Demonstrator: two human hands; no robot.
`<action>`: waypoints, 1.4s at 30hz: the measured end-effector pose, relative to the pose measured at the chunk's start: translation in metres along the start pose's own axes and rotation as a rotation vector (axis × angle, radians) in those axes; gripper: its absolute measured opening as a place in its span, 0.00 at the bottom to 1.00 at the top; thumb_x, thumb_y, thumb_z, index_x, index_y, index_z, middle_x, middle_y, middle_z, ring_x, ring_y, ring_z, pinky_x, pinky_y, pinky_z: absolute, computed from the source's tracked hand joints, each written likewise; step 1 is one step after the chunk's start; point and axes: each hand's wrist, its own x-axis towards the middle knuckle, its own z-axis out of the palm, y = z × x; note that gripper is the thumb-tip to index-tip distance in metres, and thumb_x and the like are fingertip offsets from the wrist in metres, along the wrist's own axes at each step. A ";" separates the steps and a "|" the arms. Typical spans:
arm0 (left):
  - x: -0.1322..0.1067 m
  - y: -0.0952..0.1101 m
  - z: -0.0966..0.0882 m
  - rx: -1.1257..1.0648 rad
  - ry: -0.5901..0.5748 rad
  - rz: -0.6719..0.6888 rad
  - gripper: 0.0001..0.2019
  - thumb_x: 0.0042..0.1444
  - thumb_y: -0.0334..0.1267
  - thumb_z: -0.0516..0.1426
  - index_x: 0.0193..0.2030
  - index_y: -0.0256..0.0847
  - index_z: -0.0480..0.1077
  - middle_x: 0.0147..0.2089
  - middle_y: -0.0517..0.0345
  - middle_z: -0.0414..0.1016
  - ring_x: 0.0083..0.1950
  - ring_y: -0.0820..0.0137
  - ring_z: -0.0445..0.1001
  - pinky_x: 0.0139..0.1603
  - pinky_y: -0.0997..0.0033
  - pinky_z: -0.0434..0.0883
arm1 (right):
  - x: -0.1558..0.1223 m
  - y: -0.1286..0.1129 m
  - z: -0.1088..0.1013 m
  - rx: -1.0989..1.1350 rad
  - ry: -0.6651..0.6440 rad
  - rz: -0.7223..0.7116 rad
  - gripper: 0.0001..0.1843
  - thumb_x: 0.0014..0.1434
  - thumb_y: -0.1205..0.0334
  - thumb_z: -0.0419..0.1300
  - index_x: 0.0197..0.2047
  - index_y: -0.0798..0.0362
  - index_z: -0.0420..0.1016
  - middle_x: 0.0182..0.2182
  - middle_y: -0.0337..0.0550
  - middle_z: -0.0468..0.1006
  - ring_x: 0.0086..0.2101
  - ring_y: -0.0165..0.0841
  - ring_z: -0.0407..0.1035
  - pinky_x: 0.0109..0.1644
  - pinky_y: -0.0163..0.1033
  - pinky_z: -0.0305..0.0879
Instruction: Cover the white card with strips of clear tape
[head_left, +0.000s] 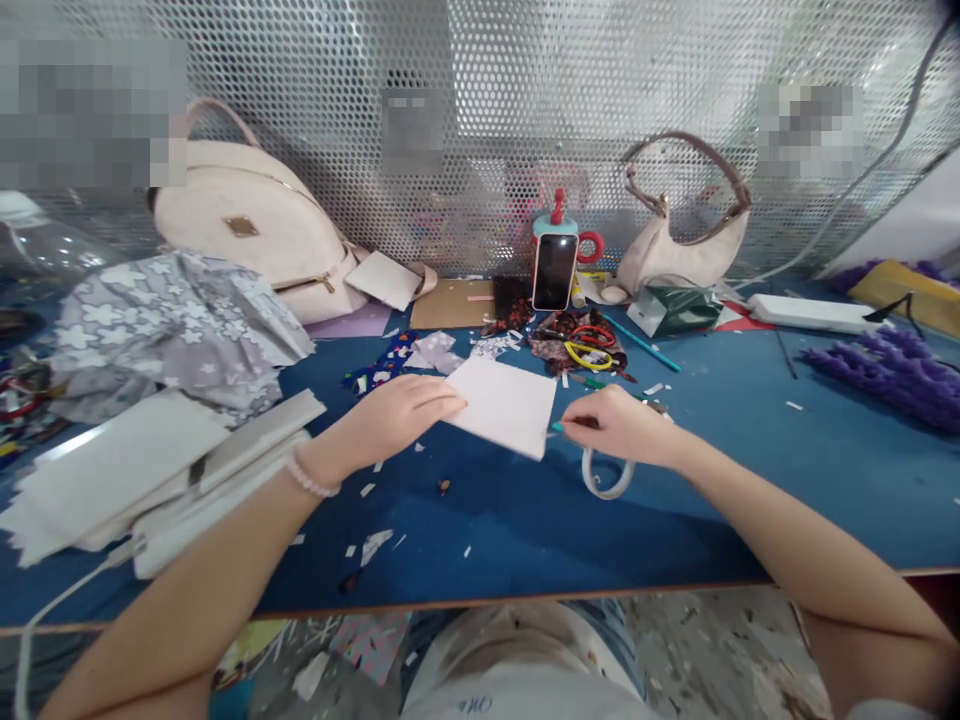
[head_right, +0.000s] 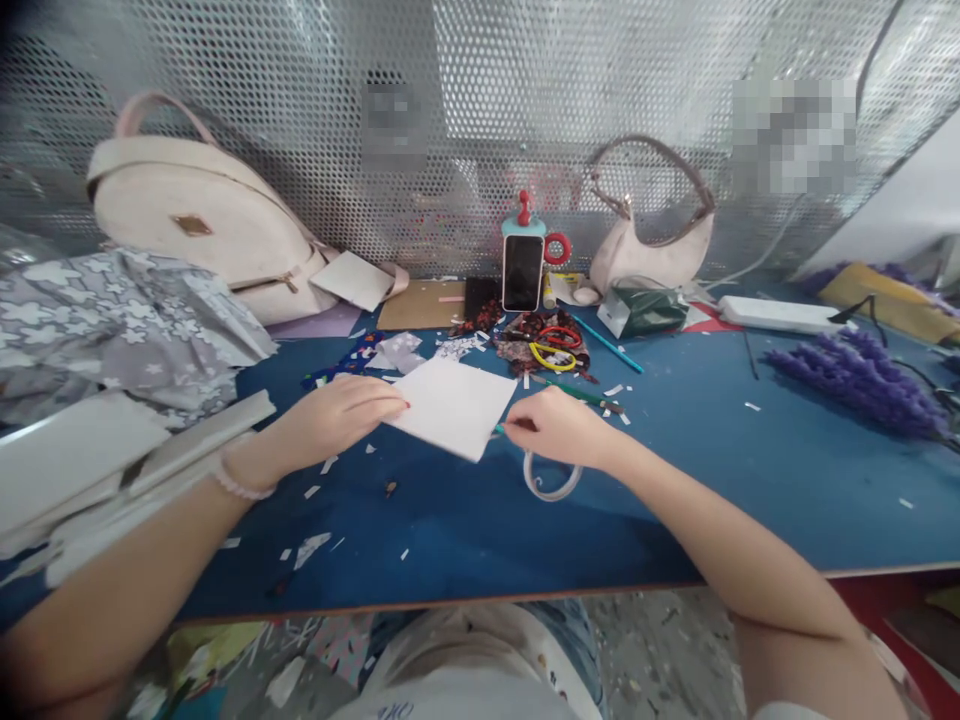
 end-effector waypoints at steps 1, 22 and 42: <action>-0.002 0.000 0.003 0.003 -0.025 0.002 0.19 0.70 0.32 0.43 0.56 0.41 0.72 0.48 0.48 0.79 0.52 0.65 0.75 0.57 0.63 0.71 | 0.001 0.000 0.005 -0.015 -0.025 -0.007 0.15 0.60 0.66 0.54 0.24 0.53 0.75 0.20 0.39 0.75 0.22 0.28 0.65 0.28 0.34 0.56; -0.020 -0.019 0.038 -0.023 -0.282 -0.020 0.30 0.63 0.19 0.43 0.65 0.49 0.65 0.66 0.54 0.68 0.69 0.64 0.62 0.65 0.57 0.63 | 0.011 0.108 -0.002 -0.131 -0.016 0.336 0.03 0.52 0.67 0.58 0.28 0.51 0.70 0.25 0.40 0.76 0.27 0.34 0.70 0.33 0.36 0.61; -0.021 -0.020 0.037 0.007 -0.342 -0.005 0.38 0.53 0.14 0.45 0.68 0.49 0.60 0.70 0.59 0.61 0.71 0.67 0.58 0.65 0.60 0.61 | 0.015 0.041 0.025 -0.249 0.068 -0.402 0.20 0.71 0.55 0.46 0.37 0.54 0.75 0.32 0.47 0.78 0.37 0.37 0.68 0.42 0.42 0.55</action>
